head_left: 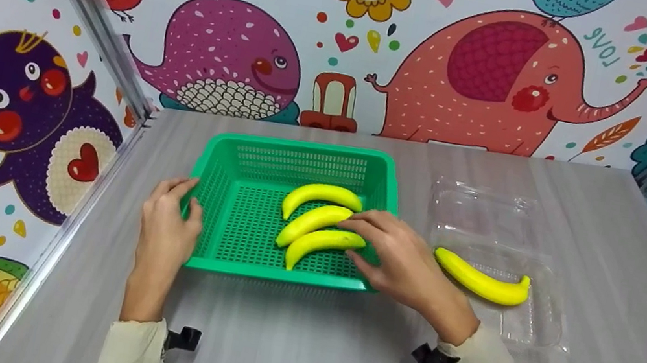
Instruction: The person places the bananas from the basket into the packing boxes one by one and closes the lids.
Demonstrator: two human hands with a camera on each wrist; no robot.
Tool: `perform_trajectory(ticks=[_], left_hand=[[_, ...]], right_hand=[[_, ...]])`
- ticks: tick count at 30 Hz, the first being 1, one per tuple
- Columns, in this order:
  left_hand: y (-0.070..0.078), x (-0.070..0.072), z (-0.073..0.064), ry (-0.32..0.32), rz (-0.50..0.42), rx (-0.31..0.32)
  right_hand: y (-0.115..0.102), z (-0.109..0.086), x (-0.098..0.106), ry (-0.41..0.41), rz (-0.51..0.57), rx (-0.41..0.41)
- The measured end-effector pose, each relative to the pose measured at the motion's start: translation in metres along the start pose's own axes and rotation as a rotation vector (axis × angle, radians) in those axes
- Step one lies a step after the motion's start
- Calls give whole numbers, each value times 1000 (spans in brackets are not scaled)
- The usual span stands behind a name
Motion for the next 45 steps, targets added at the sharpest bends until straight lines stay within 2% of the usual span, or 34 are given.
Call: perform_trajectory(ticks=[10,45], left_hand=[[1,-1,0,-1,-14,5],[0,-1,-1,7,-5,-2]], right_hand=[[-2,6,-10,-51,42,-48],[-17,44,-29,-110,93,-44]])
Point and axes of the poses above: each hand's wrist, its own z-axis towards the middle knuckle, its own x-axis out of the back of the hand, y = z × x, the point moved 4 cm from there along z, towards the middle knuckle, and after that the axes turned 13 degrees about -x, right-handed, at the moved point
